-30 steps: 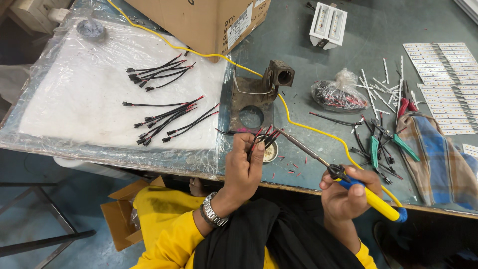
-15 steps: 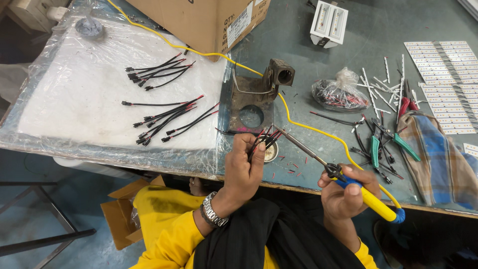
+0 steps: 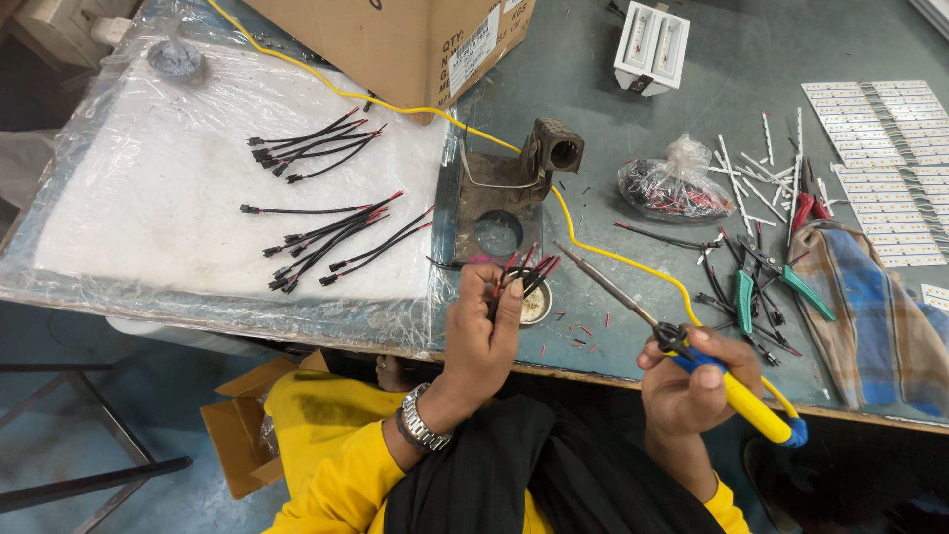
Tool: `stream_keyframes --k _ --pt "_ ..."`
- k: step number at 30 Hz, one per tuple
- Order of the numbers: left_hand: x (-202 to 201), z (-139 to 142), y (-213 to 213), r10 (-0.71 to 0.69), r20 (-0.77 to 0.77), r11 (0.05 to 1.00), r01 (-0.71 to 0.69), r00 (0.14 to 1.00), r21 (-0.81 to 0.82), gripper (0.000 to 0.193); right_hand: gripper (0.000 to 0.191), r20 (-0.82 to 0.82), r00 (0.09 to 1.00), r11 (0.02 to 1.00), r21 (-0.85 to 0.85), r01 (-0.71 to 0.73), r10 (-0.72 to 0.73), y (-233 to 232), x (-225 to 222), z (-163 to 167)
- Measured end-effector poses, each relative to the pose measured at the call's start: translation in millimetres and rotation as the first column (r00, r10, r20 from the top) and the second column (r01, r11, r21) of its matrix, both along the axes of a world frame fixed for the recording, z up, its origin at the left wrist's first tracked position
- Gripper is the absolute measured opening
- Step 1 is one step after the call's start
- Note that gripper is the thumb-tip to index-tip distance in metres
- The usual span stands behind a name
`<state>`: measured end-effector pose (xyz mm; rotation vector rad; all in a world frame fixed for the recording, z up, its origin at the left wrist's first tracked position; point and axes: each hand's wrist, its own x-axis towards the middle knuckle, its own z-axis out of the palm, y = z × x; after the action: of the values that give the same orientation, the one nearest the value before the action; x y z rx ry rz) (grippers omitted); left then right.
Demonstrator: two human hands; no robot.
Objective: The person holds a bundle of black wires with red tips and uses a soldering iron to tin the exposed ends. They repeatedly dip the wire tips into a small metal tin containing solder or flux, then place the soldered wires on the work surface.
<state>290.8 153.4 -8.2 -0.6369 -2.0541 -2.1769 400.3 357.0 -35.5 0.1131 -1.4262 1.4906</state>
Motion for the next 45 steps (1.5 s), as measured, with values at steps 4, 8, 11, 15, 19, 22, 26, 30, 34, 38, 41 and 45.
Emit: stream_keyframes --k 4,8,11,15,19,22,26,30,34,38,41,45 --pt "-2.1 -4.8 1.6 -0.037 0.082 0.998 0.033 0.996 0.047 0.019 0.040 0.008 1.000 0.999 -0.052 -0.016 0.016 2.9 2.7 -1.7" --pt "-3.4 -5.9 3.5 -0.069 0.067 0.992 0.061 0.995 0.109 0.016 0.042 0.001 1.000 0.998 -0.056 -0.011 0.011 4.9 1.0 -2.6" --pt "-5.1 -3.1 2.9 -0.084 0.089 0.994 0.077 0.992 0.078 0.016 0.042 0.018 0.998 0.997 -0.064 -0.050 0.052 7.0 2.0 -1.9" --pt "-5.5 1.9 -1.5 -0.075 0.110 0.995 0.082 0.991 -0.062 0.018 0.041 0.025 0.998 0.995 -0.091 -0.050 0.053 8.0 2.5 -1.4" --pt "-5.4 6.1 -5.5 -0.051 0.081 0.986 0.063 0.995 -0.152 0.020 0.041 0.030 0.998 0.993 -0.105 -0.058 0.061 8.8 1.9 0.1" --pt "-4.6 8.6 -9.3 -0.028 0.060 0.987 0.037 0.998 -0.155 0.021 0.041 0.028 0.997 0.991 -0.115 -0.071 0.075 8.4 3.5 0.8" --pt "-1.9 10.0 -14.7 -0.034 0.056 0.994 0.039 0.998 -0.099 0.022 0.038 0.021 0.992 0.979 -0.160 -0.123 0.128 7.9 7.7 0.0" --pt "-0.8 6.8 -17.7 -0.037 0.047 0.997 0.040 0.998 -0.072 0.021 0.035 -0.015 0.986 0.967 -0.189 -0.169 0.169 4.8 7.7 -7.2" --pt "1.3 0.4 -17.3 -0.063 0.064 0.997 0.060 0.996 0.040 0.018 0.032 -0.038 0.965 0.925 -0.279 -0.258 0.258 6.2 4.9 -15.4" --pt "2.2 -4.9 -17.4 0.043 0.020 0.999 -0.043 0.999 0.025 0.018 0.029 -0.048 0.953 0.879 -0.375 -0.294 0.298 7.3 2.6 -22.1" --pt "2.8 -6.7 -15.7 0.068 -0.029 0.997 -0.067 0.997 0.035 0.017 0.030 -0.039 0.954 0.875 -0.389 -0.288 0.297 5.4 3.3 -23.8" --pt "3.6 -7.1 -12.1 0.065 -0.067 0.997 -0.062 0.996 0.055 0.015 0.031 -0.028 0.960 0.909 -0.314 -0.272 0.278 1.2 2.8 -21.7"
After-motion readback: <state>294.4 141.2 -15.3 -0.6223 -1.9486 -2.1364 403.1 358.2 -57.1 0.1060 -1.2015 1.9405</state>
